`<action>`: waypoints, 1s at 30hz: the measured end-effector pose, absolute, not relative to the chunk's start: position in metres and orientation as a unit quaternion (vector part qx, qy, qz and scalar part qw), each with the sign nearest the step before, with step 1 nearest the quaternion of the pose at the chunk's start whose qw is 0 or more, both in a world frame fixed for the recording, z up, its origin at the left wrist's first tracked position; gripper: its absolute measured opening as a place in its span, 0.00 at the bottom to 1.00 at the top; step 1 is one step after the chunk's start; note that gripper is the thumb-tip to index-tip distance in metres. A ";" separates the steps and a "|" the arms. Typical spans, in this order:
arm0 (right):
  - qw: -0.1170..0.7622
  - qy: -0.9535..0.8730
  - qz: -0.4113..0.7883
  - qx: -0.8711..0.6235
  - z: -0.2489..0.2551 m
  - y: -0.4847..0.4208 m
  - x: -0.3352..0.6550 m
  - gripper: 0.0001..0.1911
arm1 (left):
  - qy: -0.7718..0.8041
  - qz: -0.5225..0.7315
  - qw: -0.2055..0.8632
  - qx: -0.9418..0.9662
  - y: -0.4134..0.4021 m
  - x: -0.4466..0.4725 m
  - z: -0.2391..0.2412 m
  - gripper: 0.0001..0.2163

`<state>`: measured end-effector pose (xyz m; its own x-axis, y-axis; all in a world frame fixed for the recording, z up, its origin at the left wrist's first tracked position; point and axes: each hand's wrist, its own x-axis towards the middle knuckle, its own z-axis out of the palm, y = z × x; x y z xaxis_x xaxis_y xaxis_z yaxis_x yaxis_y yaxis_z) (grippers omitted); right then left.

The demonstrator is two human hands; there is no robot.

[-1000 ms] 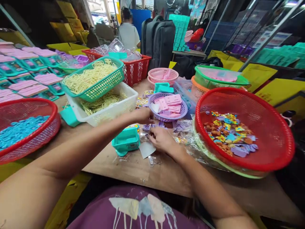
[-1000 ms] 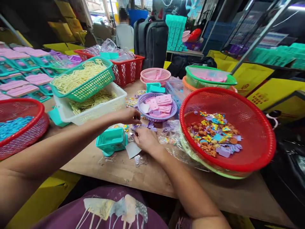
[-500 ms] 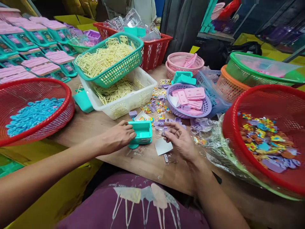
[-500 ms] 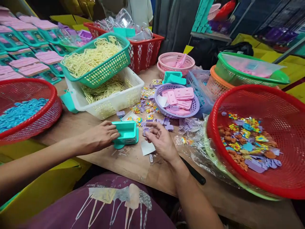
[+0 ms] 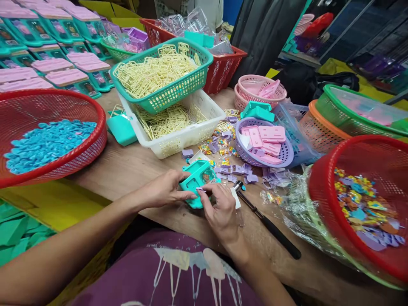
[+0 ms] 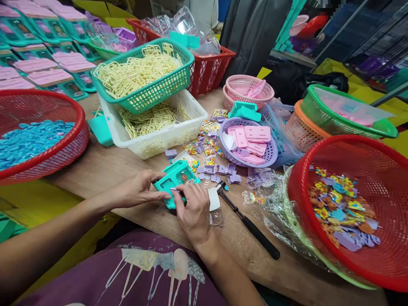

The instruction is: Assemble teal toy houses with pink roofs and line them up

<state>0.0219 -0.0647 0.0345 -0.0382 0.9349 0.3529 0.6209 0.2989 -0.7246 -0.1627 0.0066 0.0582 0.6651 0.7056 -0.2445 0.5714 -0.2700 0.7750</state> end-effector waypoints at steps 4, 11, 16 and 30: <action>0.401 -0.706 0.164 -0.561 0.025 -0.066 0.016 0.05 | 0.404 0.064 0.410 0.815 0.004 -0.161 0.063 0.14; 0.397 -0.710 0.100 -0.573 0.018 -0.068 0.010 0.04 | 0.430 0.042 0.352 0.830 0.001 -0.165 0.055 0.18; 0.350 -0.742 0.042 -0.570 0.026 -0.071 0.009 0.04 | 0.409 0.045 0.346 0.843 0.003 -0.165 0.054 0.18; 0.323 -0.782 0.140 -0.514 0.039 -0.054 0.018 0.09 | 0.399 0.061 0.354 0.844 0.001 -0.172 0.042 0.16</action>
<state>0.0181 -0.0536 0.0393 -0.2625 0.8947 0.3614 0.7135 0.4321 -0.5516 -0.1716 0.0007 0.0423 0.6738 0.7169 -0.1790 0.6301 -0.4309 0.6460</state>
